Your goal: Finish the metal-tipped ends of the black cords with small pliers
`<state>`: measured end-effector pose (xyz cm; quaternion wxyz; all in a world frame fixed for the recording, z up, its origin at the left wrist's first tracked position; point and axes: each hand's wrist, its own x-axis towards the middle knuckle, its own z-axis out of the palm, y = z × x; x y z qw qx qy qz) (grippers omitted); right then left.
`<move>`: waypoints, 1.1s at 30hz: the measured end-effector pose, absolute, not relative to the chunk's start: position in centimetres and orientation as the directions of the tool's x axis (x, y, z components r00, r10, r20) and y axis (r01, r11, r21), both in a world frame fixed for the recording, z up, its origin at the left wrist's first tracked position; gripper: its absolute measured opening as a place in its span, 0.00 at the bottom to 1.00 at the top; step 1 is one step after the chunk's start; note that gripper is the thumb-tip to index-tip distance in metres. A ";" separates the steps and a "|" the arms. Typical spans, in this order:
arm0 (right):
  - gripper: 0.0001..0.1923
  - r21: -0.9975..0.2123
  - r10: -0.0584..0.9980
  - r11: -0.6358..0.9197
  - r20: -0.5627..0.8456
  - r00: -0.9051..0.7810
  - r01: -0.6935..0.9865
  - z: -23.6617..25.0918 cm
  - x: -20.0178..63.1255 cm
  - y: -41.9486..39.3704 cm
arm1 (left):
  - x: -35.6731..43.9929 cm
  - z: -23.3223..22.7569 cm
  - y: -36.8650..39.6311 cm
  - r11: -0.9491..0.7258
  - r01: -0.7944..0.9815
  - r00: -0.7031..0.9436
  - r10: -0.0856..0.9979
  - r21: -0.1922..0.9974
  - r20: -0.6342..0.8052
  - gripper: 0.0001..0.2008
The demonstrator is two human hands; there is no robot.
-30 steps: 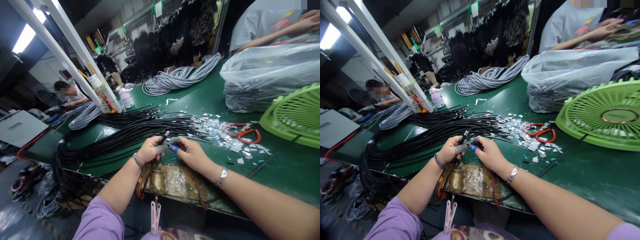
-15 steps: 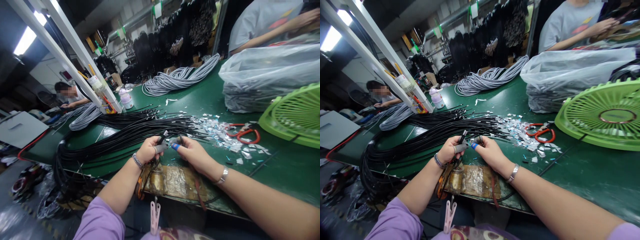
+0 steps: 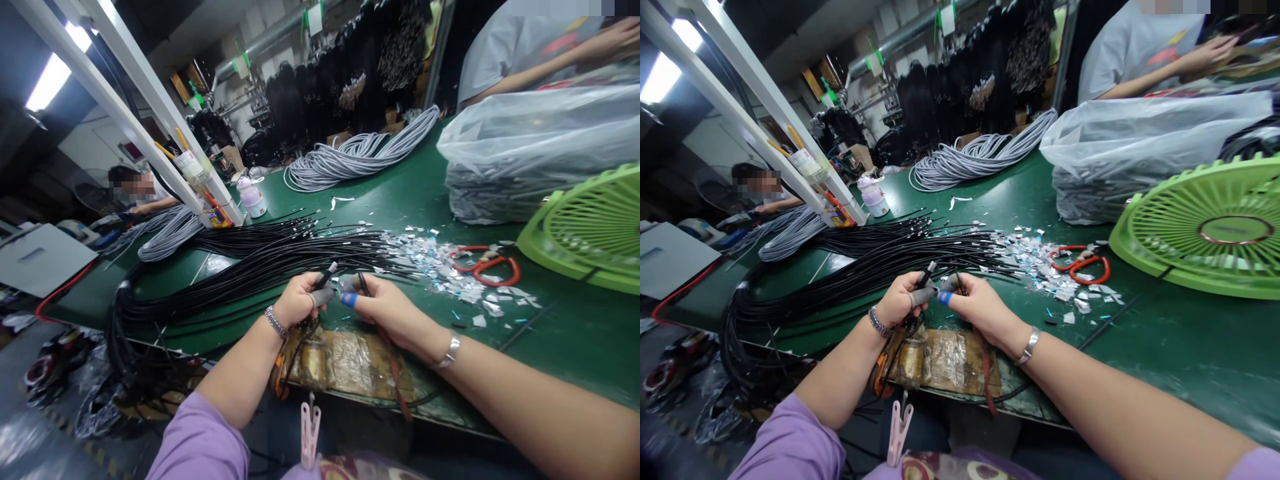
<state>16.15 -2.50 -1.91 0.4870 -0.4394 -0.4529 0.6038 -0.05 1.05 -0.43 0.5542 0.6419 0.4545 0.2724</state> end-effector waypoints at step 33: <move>0.08 -0.859 0.941 0.332 0.275 -0.196 0.390 -2.6 17.2 -2.0 | -0.4 -1.1 1.2 -0.084 0.304 0.442 0.895 0.949 -0.063 0.19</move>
